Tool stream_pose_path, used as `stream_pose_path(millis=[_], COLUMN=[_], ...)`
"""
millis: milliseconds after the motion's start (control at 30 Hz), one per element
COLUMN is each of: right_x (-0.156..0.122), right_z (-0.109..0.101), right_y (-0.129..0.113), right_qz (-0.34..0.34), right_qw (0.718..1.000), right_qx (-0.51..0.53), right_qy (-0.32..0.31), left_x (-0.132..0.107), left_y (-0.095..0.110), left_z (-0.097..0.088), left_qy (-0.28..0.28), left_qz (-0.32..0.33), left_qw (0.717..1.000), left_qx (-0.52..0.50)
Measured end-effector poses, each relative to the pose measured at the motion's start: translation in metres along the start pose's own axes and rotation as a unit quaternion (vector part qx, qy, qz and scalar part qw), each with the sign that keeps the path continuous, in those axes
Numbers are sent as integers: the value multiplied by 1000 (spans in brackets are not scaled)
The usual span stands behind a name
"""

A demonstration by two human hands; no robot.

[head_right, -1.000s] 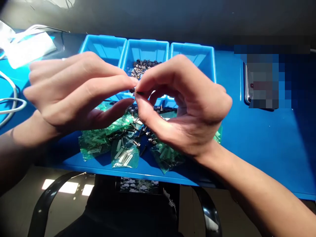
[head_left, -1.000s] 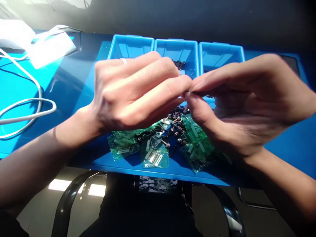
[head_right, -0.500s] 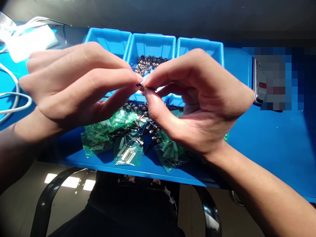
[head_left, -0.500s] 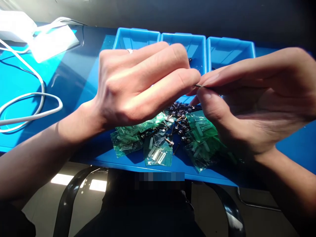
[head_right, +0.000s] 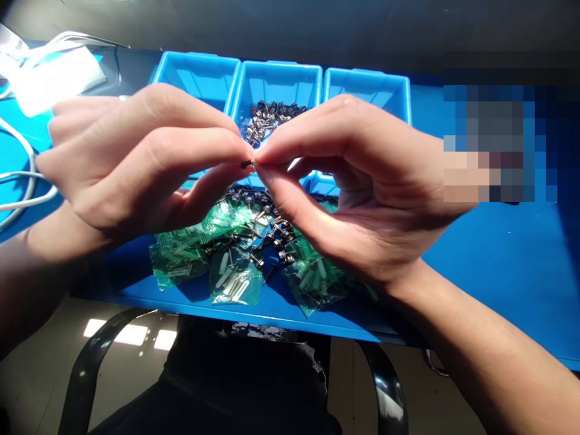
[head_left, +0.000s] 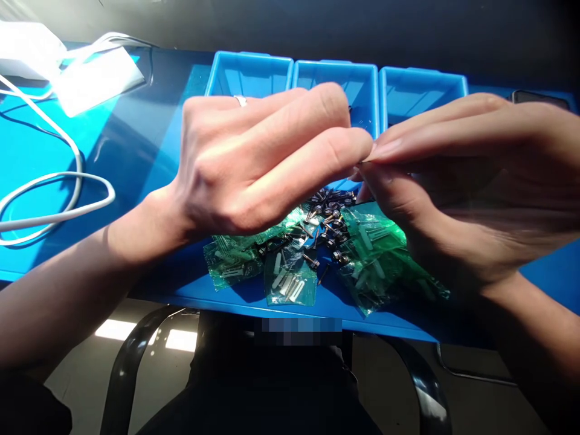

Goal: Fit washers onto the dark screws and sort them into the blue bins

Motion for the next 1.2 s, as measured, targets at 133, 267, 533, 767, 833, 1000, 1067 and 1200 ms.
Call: stream_pose_path(millis=[133,267,533,767,833,1000,1067,1200], right_x=[-1,-2,0,0,-1,0,0,-5], right_z=[-2,-3,-2,-6,-6,-15,-12,3], right_y=[3,6,4,7,13,28,25,-3], right_qz=[-18,-35,-25,-18,-44,-102,-145,-327], right_qw=[1000,999,999,999,997,987,975,925], right_qx=[-5,-25,-7,-19,-17,-126,-167,-159], right_qy=[-14,-27,-18,-33,-55,0,-10,-105], left_x=[0,1,2,2,2,3,3,1], left_y=[-2,-5,-6,-6,-8,-21,-26,-38], left_z=[-1,-3,6,3,1,11,19,36], left_qy=[16,-12,41,36,8,3,37,19], left_qz=[11,-25,7,15,-6,-54,-64,-104], left_qw=[1000,999,998,998,1000,998,996,990], left_qx=[-9,-24,-50,-40,-18,25,53,92])
Point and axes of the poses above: each hand's wrist, its own x-axis towards the middle knuckle, its own z-axis out of the palm, y = z × x, the point moved 6 cm from there along x, towards the middle knuckle, and after that the axes turned 15 degrees about -z, right-handed, at the moved point
